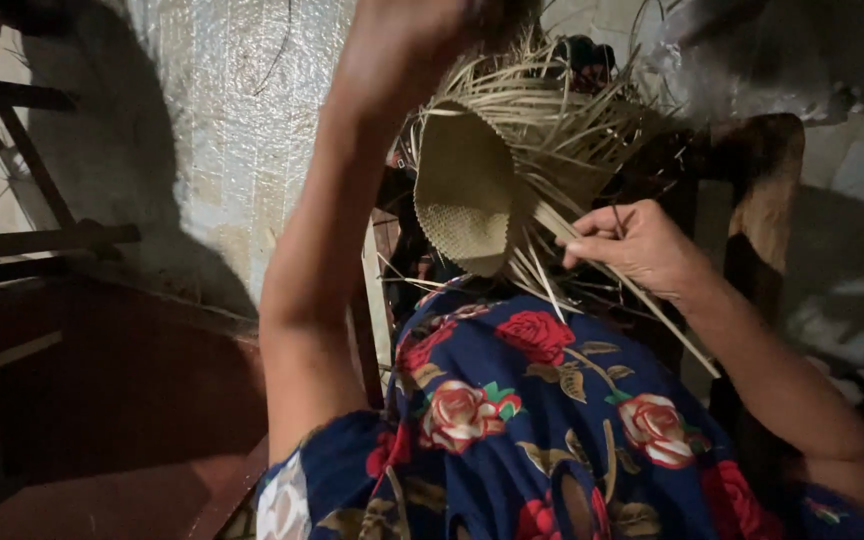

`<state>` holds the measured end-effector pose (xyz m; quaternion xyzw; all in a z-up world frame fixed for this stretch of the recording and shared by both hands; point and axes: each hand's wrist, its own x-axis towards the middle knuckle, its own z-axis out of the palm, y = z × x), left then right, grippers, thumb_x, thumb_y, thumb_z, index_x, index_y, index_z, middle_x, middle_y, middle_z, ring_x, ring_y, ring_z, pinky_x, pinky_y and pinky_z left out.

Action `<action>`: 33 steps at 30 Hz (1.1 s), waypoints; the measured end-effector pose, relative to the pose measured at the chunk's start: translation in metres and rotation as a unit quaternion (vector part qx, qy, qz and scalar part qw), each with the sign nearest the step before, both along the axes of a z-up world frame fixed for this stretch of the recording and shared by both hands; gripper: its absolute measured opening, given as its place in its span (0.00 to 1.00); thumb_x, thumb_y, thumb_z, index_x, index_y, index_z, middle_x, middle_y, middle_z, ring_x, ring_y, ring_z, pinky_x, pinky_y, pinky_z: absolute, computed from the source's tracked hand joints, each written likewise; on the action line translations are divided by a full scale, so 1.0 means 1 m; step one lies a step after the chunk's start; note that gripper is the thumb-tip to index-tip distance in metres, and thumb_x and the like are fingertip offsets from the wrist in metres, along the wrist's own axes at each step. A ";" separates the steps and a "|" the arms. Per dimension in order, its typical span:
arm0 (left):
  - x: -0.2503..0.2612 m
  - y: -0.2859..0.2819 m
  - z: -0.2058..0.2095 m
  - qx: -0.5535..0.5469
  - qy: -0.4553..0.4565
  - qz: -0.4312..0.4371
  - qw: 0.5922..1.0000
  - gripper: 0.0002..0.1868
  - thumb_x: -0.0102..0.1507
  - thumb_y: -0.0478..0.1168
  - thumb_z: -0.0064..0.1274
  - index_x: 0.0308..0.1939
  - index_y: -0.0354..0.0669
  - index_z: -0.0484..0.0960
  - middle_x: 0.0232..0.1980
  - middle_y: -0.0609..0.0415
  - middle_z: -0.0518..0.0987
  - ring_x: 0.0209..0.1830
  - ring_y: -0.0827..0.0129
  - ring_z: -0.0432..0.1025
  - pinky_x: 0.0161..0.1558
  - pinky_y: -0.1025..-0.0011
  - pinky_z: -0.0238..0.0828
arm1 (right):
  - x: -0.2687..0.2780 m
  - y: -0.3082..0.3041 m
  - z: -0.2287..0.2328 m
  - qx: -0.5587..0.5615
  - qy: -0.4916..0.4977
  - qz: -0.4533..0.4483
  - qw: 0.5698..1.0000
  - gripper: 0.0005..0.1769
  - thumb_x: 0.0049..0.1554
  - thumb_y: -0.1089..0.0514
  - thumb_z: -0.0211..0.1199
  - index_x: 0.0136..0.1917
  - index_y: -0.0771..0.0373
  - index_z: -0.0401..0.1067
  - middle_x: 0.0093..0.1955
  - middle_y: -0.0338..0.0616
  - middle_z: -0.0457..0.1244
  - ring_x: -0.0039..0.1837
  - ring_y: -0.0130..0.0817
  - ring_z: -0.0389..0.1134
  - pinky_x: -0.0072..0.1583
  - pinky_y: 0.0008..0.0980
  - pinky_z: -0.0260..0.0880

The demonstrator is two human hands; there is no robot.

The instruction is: Finishing a hand-woven straw hat by weaving in loose ends and trimming excess material with scissors.

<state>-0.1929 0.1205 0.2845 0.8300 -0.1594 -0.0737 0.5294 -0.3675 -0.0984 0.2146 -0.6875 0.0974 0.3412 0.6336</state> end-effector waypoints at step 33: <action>-0.219 0.020 0.024 -0.141 0.448 -0.205 0.859 0.30 0.51 0.54 0.48 0.49 0.36 0.72 0.43 0.48 0.78 0.41 0.67 0.73 0.41 0.74 0.72 | -0.011 -0.007 0.041 0.008 0.030 -0.064 0.997 0.08 0.53 0.62 0.54 0.41 0.71 0.69 0.31 0.46 0.63 0.22 0.19 0.49 0.20 0.15 0.40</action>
